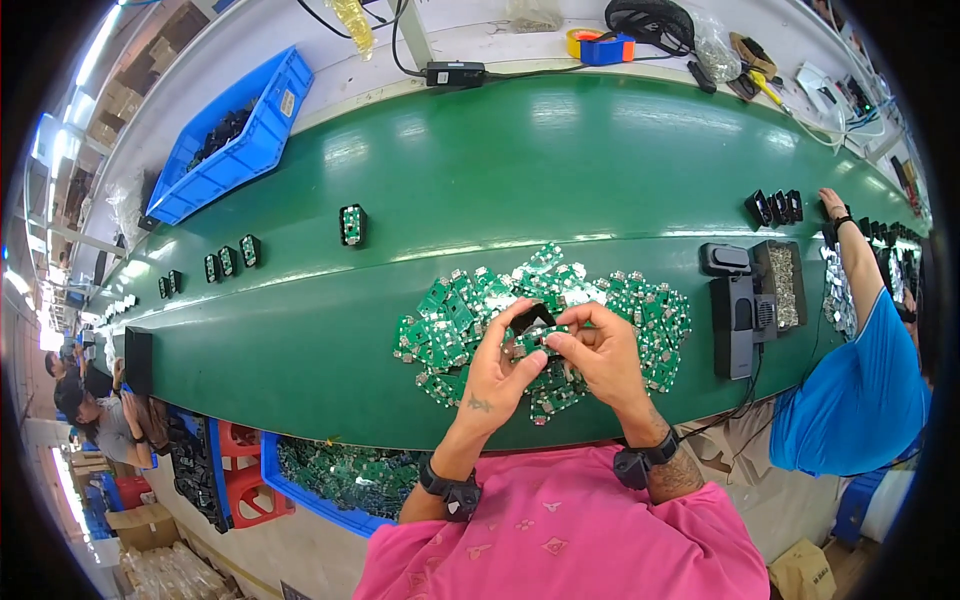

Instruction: The person picks up a green circuit board and a black plastic housing, fits the board into the housing, and places the assembled unit onto the conveyor belt, repeating the process.

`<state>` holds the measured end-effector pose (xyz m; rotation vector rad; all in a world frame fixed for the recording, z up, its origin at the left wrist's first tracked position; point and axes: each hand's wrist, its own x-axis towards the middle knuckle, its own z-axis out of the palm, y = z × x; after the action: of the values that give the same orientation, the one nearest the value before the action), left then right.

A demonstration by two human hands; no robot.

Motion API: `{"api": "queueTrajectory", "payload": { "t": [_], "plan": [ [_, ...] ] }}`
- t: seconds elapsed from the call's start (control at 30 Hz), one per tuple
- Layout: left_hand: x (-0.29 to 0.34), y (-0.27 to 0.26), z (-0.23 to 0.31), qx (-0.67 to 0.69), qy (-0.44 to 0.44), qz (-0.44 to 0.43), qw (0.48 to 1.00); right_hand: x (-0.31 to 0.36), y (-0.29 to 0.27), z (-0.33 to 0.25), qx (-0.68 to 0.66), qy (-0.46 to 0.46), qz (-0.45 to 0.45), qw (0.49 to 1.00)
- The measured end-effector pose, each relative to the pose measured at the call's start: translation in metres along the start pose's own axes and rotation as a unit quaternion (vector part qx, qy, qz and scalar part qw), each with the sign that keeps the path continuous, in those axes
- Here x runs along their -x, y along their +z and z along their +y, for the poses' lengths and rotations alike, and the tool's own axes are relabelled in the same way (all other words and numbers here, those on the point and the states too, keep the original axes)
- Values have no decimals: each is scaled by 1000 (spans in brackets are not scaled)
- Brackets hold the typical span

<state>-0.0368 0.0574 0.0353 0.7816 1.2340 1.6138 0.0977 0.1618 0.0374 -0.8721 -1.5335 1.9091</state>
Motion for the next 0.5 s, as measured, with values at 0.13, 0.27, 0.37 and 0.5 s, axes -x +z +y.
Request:
{"api": "queueTrajectory", "payload": {
  "t": [0.13,0.27,0.37,0.5],
  "plan": [
    [-2,4,11,49,-77,27,995,0,-1,-10,166,-115,32,979],
    [-2,11,15,21,-72,35,997,1,0,-14,236,-212,9,948],
    [-1,11,10,2,-60,27,998,3,3,-17,199,-191,-26,961],
    [-1,19,10,10,17,55,998,10,4,-11,183,-224,16,957]
  ]
}}
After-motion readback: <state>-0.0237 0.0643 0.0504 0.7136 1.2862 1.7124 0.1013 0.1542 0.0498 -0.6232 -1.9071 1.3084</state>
